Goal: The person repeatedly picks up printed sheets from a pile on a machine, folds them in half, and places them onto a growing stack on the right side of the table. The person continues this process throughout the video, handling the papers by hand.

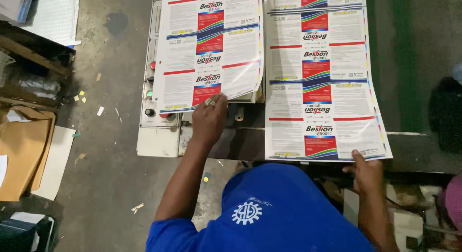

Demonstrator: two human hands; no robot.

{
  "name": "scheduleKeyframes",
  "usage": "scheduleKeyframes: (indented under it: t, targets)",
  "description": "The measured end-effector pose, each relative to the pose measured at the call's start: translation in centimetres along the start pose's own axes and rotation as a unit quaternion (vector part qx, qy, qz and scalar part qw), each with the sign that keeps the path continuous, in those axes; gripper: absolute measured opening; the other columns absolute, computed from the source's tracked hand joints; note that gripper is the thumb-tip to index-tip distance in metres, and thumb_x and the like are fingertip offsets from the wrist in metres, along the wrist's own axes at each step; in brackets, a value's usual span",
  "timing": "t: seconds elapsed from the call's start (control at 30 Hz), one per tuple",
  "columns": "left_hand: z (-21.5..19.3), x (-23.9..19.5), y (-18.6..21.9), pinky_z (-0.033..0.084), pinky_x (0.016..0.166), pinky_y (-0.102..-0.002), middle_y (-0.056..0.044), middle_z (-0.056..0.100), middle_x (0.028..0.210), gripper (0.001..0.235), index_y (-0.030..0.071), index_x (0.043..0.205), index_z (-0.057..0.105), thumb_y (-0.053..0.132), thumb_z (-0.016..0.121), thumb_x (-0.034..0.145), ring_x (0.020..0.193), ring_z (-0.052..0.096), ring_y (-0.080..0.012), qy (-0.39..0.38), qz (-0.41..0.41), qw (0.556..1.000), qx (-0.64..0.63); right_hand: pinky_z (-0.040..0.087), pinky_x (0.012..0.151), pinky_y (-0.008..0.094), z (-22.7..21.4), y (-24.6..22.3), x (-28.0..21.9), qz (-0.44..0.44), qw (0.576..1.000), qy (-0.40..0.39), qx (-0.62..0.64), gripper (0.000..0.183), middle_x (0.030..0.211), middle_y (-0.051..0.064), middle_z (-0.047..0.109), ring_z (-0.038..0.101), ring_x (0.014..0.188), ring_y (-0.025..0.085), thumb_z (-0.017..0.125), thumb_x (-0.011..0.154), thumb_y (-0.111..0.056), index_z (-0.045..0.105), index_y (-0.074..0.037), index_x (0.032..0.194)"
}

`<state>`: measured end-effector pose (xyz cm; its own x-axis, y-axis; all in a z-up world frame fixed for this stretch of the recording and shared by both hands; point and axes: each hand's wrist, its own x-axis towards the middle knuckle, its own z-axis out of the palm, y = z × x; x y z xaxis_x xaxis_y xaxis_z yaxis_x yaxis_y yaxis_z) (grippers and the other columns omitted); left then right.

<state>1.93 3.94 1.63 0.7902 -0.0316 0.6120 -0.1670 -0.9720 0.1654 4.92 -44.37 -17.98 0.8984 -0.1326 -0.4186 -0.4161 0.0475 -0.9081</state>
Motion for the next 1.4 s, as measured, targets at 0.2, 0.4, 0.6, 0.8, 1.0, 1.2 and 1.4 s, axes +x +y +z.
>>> scheduleKeyframes:
  t: [0.2, 0.4, 0.6, 0.8, 1.0, 1.2, 1.4]
  targets:
    - [1.8, -2.1, -0.2, 0.057, 0.073, -0.044, -0.013, 0.075, 0.108, 0.018, 0.005, 0.110, 0.067, 0.003, 0.063, 0.093, 0.087, 0.072, -0.0341, -0.060, -0.048, 0.997, -0.014, 0.055, 0.052, 0.030, 3.9, -2.8, 3.9, -0.064, 0.996, -0.044, 0.044, 0.040, 0.113, 0.009, 0.070, 0.069, 0.084, 0.018, 0.062, 0.102, -0.012, 0.054, -0.003, 0.140]
    - [-0.5, -1.2, 0.8, 0.059, 0.079, -0.043, -0.014, 0.074, 0.115, 0.030, 0.006, 0.117, 0.068, 0.002, 0.063, 0.087, 0.096, 0.073, -0.0334, -0.003, -0.041, 0.999, -0.031, 0.053, 0.056, 0.030, 4.4, -4.6, 6.6, 0.026, 0.996, -0.077, 0.024, 0.041, 0.112, 0.015, 0.072, 0.074, 0.088, 0.023, 0.056, 0.110, -0.024, 0.051, 0.003, 0.141]
    - [-0.1, -1.2, 4.1, 0.059, 0.090, -0.042, -0.017, 0.072, 0.118, 0.024, 0.003, 0.119, 0.066, 0.008, 0.069, 0.096, 0.107, 0.073, -0.0330, 0.023, 0.025, 0.992, -0.122, 0.054, 0.061, 0.029, 6.1, -3.6, 3.1, 0.031, 0.988, -0.149, -0.017, 0.055, 0.118, 0.019, 0.073, 0.073, 0.090, 0.024, 0.054, 0.105, -0.024, 0.043, -0.004, 0.155]
    - [7.0, -3.0, 9.4, 0.055, 0.096, -0.046, -0.019, 0.070, 0.121, 0.034, -0.002, 0.120, 0.066, 0.015, 0.069, 0.090, 0.116, 0.067, -0.0353, -0.105, 0.088, 0.973, -0.188, 0.055, 0.058, 0.029, 14.4, -9.3, -2.9, 0.021, 0.927, -0.374, -0.001, 0.055, 0.121, 0.011, 0.073, 0.073, 0.095, 0.020, 0.060, 0.096, -0.023, 0.046, -0.008, 0.147]
    - [5.4, -1.2, 9.6, 0.051, 0.100, -0.046, -0.019, 0.070, 0.122, 0.036, -0.001, 0.118, 0.066, 0.024, 0.071, 0.094, 0.117, 0.066, -0.0357, -0.101, 0.101, 0.971, -0.192, 0.052, 0.054, 0.030, 13.7, -8.8, -2.4, 0.023, 0.960, -0.266, 0.088, 0.031, 0.105, 0.012, 0.074, 0.074, 0.081, 0.021, 0.057, 0.100, -0.017, 0.056, -0.008, 0.129]
    - [7.6, -2.6, -1.7, 0.045, 0.114, -0.047, -0.017, 0.065, 0.142, 0.038, 0.005, 0.131, 0.065, 0.024, 0.066, 0.098, 0.136, 0.060, -0.0327, -0.097, -0.030, 0.994, -0.041, 0.052, 0.056, 0.030, 6.6, -5.4, -0.6, -0.020, 0.982, -0.156, 0.108, 0.024, 0.104, 0.012, 0.073, 0.071, 0.079, 0.021, 0.057, 0.107, -0.012, 0.057, -0.003, 0.129]
    - [5.0, -3.2, -3.8, 0.032, 0.110, -0.058, -0.031, 0.048, 0.146, 0.084, -0.009, 0.139, 0.051, 0.046, 0.072, 0.079, 0.138, 0.042, -0.0448, -0.146, -0.053, 0.987, 0.050, 0.052, 0.058, 0.031, 1.0, -3.7, -1.2, -0.023, 0.991, -0.095, 0.090, 0.025, 0.106, 0.013, 0.072, 0.072, 0.081, 0.023, 0.055, 0.108, -0.012, 0.057, -0.001, 0.130]
